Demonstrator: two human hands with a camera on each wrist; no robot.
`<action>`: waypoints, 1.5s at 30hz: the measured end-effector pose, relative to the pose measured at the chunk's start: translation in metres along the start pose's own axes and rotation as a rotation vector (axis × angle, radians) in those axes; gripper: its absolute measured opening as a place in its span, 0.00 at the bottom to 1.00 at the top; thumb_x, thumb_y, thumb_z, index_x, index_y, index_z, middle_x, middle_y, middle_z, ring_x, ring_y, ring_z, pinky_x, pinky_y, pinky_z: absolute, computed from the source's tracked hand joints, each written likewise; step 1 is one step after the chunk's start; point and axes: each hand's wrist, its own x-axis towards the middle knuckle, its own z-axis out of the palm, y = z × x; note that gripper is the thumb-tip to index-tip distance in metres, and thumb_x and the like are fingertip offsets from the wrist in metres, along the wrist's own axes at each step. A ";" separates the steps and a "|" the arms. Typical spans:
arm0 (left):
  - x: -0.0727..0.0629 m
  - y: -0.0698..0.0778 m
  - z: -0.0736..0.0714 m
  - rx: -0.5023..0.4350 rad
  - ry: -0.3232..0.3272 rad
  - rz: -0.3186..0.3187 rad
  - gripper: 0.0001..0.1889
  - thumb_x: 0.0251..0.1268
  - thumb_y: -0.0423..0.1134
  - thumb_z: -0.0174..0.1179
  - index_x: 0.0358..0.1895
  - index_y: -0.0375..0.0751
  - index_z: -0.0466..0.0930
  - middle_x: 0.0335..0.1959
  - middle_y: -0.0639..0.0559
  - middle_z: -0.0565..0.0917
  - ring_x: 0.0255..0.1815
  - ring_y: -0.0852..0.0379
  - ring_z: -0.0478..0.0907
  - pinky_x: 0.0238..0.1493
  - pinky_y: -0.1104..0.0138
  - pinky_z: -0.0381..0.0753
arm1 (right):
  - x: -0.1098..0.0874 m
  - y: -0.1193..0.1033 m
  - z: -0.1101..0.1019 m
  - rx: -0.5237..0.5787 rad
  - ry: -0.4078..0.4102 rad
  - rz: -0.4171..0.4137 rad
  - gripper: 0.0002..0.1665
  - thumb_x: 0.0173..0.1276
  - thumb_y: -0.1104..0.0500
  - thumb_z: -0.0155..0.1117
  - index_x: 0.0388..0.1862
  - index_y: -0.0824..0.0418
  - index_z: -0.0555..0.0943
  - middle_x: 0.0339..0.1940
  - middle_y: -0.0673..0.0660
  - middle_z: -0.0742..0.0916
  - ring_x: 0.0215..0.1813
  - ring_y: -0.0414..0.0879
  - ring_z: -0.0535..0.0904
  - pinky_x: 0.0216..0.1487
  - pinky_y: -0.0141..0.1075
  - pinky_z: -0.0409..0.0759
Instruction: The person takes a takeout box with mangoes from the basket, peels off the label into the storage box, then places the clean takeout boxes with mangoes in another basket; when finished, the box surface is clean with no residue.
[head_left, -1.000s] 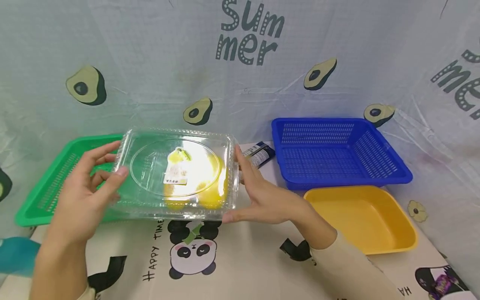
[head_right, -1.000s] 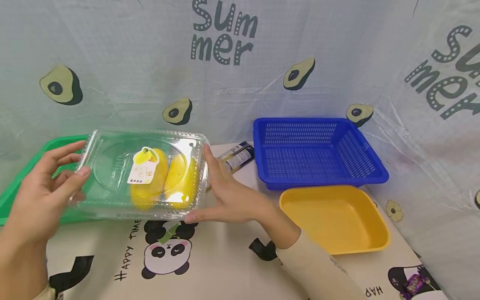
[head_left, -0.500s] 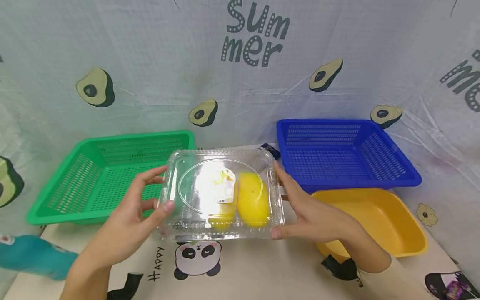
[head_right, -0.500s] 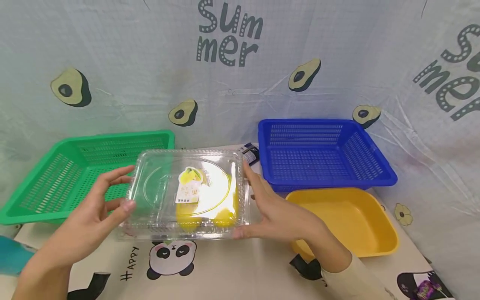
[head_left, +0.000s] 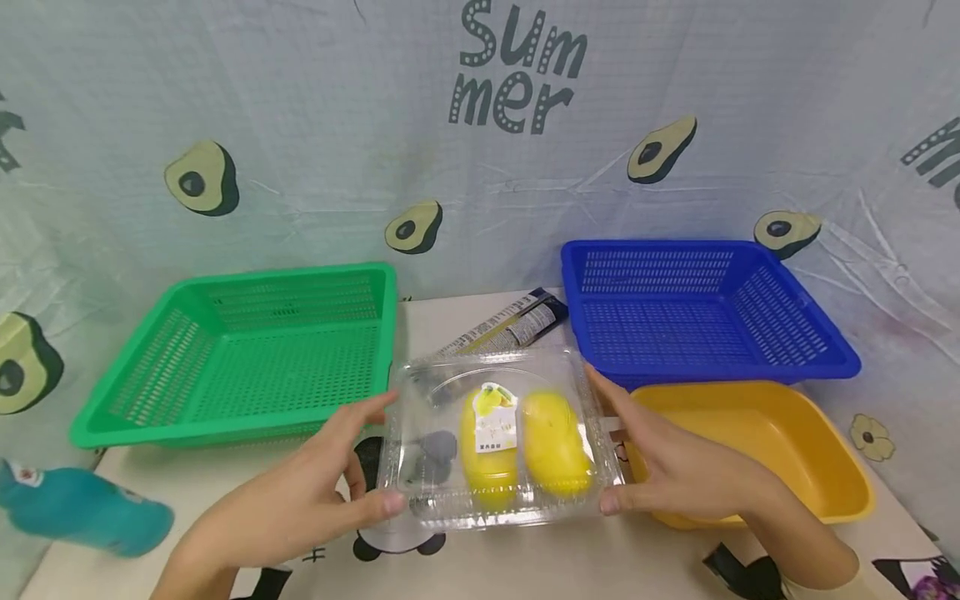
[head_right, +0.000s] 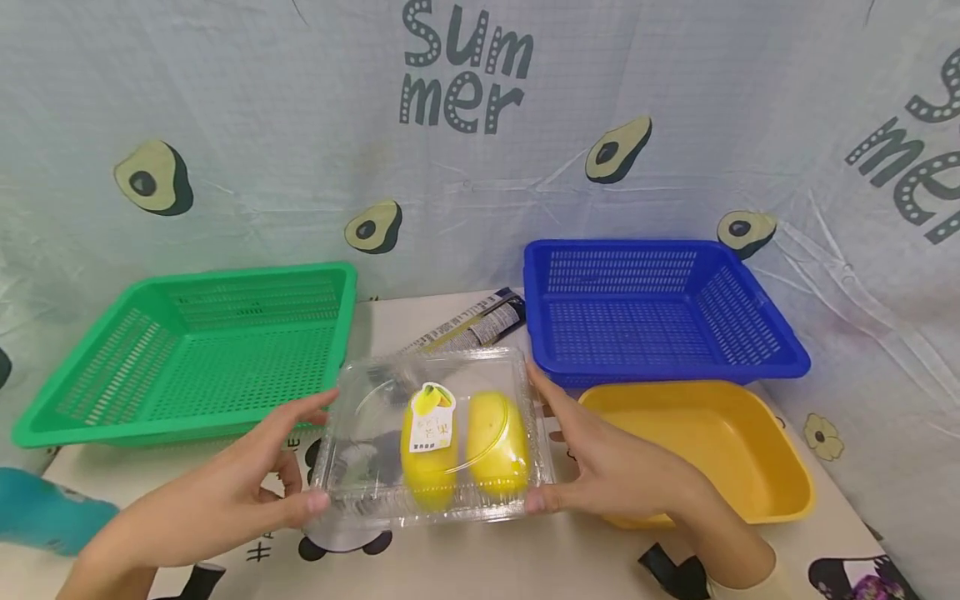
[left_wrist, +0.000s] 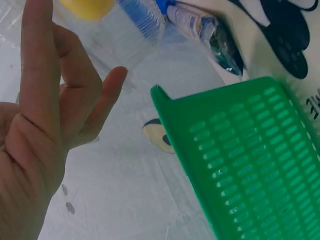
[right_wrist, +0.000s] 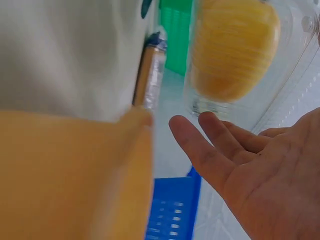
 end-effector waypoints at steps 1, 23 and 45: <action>0.000 0.000 0.001 0.018 -0.011 -0.005 0.48 0.69 0.58 0.66 0.83 0.68 0.42 0.74 0.46 0.59 0.32 0.60 0.76 0.26 0.66 0.79 | -0.001 0.000 0.001 -0.008 0.001 0.011 0.76 0.60 0.46 0.79 0.86 0.44 0.29 0.87 0.51 0.40 0.84 0.58 0.53 0.76 0.50 0.64; 0.010 -0.013 0.020 0.158 -0.026 -0.081 0.52 0.55 0.69 0.69 0.81 0.60 0.55 0.51 0.49 0.72 0.30 0.63 0.74 0.26 0.68 0.76 | -0.007 0.011 0.017 -0.121 -0.045 0.082 0.73 0.59 0.30 0.72 0.87 0.49 0.35 0.87 0.59 0.47 0.84 0.59 0.53 0.76 0.58 0.57; 0.031 -0.023 0.032 0.352 0.026 0.220 0.46 0.54 0.69 0.70 0.76 0.58 0.67 0.85 0.58 0.51 0.84 0.41 0.46 0.68 0.28 0.59 | 0.002 0.002 0.009 -0.234 -0.073 0.079 0.55 0.75 0.31 0.55 0.87 0.49 0.42 0.87 0.52 0.41 0.86 0.57 0.42 0.78 0.62 0.50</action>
